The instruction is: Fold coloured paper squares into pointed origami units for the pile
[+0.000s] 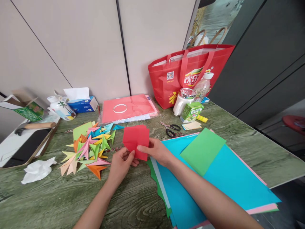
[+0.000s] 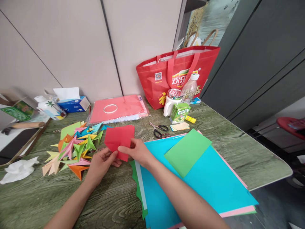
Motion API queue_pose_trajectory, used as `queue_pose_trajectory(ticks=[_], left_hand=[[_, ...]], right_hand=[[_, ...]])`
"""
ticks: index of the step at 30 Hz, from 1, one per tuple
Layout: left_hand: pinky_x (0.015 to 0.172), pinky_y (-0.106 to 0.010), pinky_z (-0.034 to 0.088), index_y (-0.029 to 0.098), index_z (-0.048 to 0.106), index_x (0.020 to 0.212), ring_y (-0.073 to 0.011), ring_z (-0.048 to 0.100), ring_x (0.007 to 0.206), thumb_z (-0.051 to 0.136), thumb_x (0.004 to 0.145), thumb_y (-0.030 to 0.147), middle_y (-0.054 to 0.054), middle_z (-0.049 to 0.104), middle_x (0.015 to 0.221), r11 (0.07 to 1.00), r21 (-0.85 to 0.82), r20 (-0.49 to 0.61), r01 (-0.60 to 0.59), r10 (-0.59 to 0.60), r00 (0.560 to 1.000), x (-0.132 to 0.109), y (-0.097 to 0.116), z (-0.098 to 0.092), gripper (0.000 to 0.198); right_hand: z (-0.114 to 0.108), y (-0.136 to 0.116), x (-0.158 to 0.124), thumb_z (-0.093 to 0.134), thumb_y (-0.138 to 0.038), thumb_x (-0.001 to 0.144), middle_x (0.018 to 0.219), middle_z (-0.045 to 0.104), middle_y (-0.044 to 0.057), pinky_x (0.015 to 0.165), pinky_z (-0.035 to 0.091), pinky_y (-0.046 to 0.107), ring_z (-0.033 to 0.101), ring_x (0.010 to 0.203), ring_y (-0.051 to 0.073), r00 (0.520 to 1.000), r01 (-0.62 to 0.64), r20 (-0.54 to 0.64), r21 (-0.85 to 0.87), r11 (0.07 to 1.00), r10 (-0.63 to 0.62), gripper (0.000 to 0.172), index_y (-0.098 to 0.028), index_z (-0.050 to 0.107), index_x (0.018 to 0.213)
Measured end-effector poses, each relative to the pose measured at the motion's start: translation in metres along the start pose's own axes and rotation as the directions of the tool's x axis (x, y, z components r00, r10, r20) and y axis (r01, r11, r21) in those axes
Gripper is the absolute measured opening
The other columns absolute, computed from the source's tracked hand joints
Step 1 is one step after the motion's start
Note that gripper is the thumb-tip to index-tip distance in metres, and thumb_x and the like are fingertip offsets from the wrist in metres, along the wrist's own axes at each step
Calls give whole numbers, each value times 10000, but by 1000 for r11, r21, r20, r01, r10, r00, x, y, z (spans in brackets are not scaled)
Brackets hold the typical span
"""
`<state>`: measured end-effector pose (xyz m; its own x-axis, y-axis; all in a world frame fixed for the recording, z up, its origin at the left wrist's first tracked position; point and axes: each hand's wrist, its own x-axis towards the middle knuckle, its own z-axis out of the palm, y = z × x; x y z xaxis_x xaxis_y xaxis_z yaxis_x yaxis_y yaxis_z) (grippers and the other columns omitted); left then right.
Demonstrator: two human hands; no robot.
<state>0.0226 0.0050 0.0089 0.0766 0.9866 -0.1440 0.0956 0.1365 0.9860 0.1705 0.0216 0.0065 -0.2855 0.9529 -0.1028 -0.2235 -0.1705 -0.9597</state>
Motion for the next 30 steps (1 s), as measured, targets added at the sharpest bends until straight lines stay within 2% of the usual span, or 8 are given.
queue_pose_trajectory(ticks=[5,8,12,15,18,22,27,30], left_hand=[[492,-276,518,148,571,659,-169,613,486,622,654,386,-11,613,518,999,-34,25,21,-21,999,1,-3,-1,244],[477,-268,515,147,596,700,-160,608,505,619,659,401,1,623,586,995,-95,13,14,-13,1000,3,-6,-2,258],[478,-268,518,137,628,793,-153,594,556,630,650,400,-4,642,682,980,-198,-14,20,-24,1000,3,-7,-3,299],[492,-280,523,128,643,784,-144,578,555,652,628,390,-7,649,689,966,-255,-35,44,-55,998,4,-6,-3,305],[487,-275,517,123,649,775,-138,574,536,662,622,375,-10,649,660,955,-295,-61,37,-58,996,5,-5,-4,295],[474,-250,501,129,643,788,-135,585,529,675,607,371,-8,655,652,946,-325,-114,15,-55,992,8,-3,-6,303],[455,-235,488,136,636,823,-138,596,529,695,581,362,-13,669,686,950,-313,-163,1,-55,985,10,-4,-10,337],[466,-229,488,135,633,865,-142,603,559,703,577,348,-26,677,732,952,-306,-159,-12,-38,987,10,-5,-11,365]], right_hand=[[-2,4,4,682,-314,571,761,650,25,629,444,271,562,657,143,995,11,-95,-27,1000,-13,320,-120,616,818],[-1,5,3,677,-307,577,757,653,26,636,448,280,567,657,148,999,-1,-47,-28,1000,0,296,-120,620,799],[0,6,3,681,-321,586,831,657,38,702,458,306,589,752,177,1000,10,-14,-19,1000,-10,329,-130,609,843],[0,6,5,670,-332,610,876,652,41,725,474,323,602,802,187,993,63,-102,53,997,-57,397,-168,541,948],[-2,5,6,617,-350,674,880,642,33,674,499,313,614,771,172,977,131,-177,58,990,-119,426,-223,446,1043],[-1,2,4,507,-318,763,1040,582,53,653,506,271,596,835,160,968,233,-70,-118,965,-242,311,-235,497,1062],[0,-2,-2,415,-179,789,1214,463,52,660,511,282,594,802,133,952,299,17,-245,922,-305,473,-305,370,1242],[-1,-2,-4,416,-66,740,1291,372,38,743,490,287,523,999,167,920,387,88,-346,855,-381,558,-307,376,1242]])
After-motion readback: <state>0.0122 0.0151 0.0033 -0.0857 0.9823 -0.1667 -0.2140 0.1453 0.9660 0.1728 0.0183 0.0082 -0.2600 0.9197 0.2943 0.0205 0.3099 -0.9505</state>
